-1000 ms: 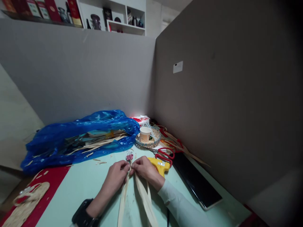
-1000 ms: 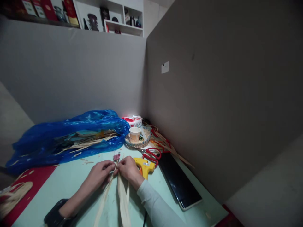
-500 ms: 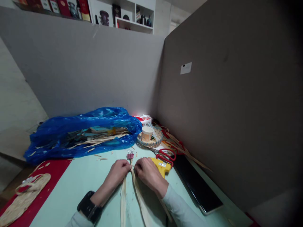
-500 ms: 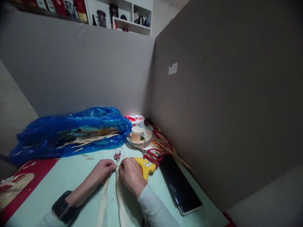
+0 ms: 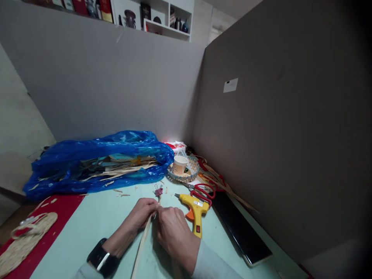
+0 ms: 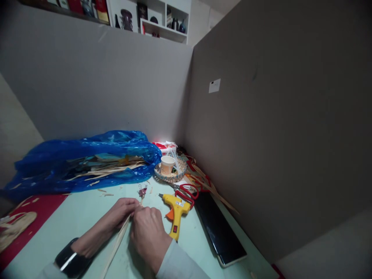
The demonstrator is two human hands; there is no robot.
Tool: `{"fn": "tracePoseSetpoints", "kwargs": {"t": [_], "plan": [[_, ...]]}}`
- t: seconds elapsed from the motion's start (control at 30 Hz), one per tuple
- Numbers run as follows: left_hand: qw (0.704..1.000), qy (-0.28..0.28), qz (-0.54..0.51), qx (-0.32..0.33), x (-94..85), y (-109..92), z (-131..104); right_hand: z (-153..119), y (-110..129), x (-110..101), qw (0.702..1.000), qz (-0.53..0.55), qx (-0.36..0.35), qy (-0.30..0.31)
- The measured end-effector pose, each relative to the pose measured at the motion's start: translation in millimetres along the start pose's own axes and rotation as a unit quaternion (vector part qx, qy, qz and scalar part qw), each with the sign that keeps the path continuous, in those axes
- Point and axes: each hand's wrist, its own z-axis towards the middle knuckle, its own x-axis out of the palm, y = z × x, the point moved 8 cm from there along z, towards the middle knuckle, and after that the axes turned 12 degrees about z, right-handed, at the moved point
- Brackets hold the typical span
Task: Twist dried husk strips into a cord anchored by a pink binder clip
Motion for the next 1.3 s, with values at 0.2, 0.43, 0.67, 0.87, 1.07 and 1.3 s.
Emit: {"fn": "tracePoseSetpoints", "kwargs": {"t": [0.2, 0.43, 0.67, 0.87, 1.07, 1.3], "plan": [[0.998, -0.004, -0.059, -0.014, -1.3, -9.8, -6.5, 5.7, -12.9, -20.8, 0.998, 0.043, 0.037, -0.021], [0.998, 0.023, -0.050, -0.039, 1.6, -1.7, -3.9, 20.7, -37.0, -18.3, 0.969, 0.230, 0.080, -0.039], [0.998, 0.011, 0.050, -0.020, -0.2, -4.1, -6.4, 34.6, -47.4, -1.1, 0.962, 0.248, 0.109, -0.043], [0.977, -0.020, 0.212, 0.026, -11.0, -19.2, -13.1, 31.0, -50.5, -2.1, 0.959, 0.243, 0.128, -0.069], [0.921, -0.071, 0.380, 0.058, 1.6, -41.8, -34.1, 32.1, -53.4, -6.4, 0.949, 0.276, 0.129, -0.079], [0.910, -0.058, 0.404, 0.068, 28.6, -45.1, -47.1, 34.8, -59.2, -2.6, 0.925, 0.355, 0.124, -0.044]]}}
